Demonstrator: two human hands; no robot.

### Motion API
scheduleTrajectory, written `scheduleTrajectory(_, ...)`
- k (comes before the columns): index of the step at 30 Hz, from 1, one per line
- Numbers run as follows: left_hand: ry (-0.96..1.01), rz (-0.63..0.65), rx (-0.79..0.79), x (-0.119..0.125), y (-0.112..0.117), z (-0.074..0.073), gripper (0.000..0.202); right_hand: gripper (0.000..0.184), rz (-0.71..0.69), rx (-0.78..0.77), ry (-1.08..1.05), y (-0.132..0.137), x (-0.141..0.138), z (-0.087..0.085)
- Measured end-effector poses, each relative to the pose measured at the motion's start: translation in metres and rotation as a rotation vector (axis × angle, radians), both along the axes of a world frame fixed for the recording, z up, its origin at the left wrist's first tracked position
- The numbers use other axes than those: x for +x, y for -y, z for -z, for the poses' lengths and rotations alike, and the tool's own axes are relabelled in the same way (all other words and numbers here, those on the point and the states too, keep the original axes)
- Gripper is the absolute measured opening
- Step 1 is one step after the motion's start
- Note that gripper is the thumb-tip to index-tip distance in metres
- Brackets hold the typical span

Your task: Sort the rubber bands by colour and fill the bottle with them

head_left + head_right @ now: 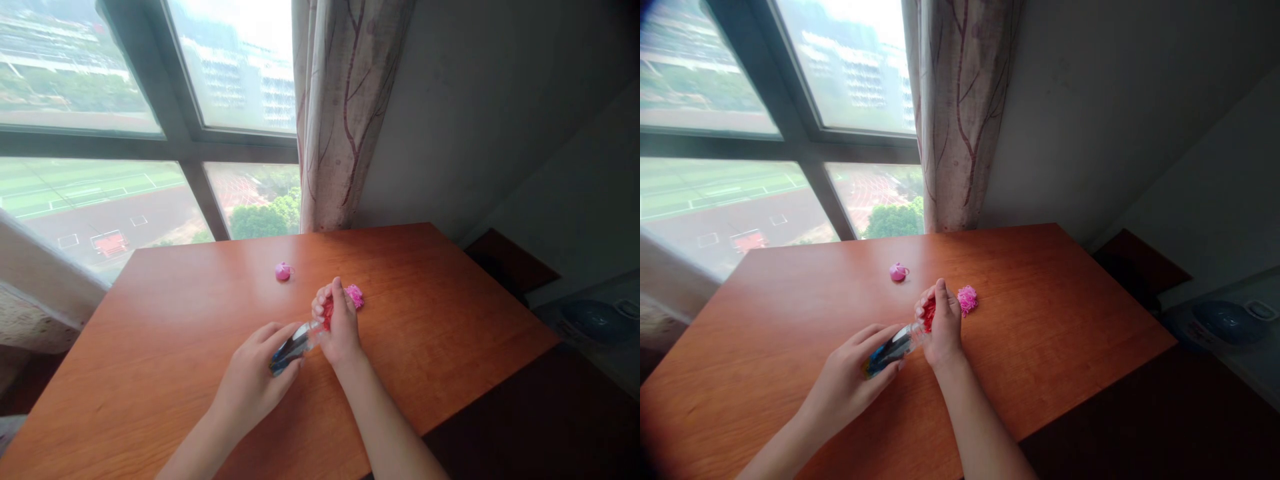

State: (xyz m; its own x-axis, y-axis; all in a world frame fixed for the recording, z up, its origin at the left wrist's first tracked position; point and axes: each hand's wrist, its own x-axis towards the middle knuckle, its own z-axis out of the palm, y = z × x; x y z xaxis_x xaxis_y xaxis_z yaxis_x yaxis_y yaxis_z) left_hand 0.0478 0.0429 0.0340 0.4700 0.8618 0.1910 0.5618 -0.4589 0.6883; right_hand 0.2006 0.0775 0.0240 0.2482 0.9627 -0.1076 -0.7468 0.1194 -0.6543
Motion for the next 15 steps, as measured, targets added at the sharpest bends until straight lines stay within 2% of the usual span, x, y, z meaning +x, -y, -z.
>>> scheduleTrajectory(5,0.032,-0.007,-0.038,0.0012,0.0014,-0.0007,0.032,0.042,0.045,0.053,0.051,0.0019,-0.0062,-0.0013)
scheduleTrajectory(15,0.045,-0.053,-0.079,0.0034,0.0019,-0.001,0.033,0.034,-0.055,0.111,-0.195,0.0065,-0.0045,-0.003)
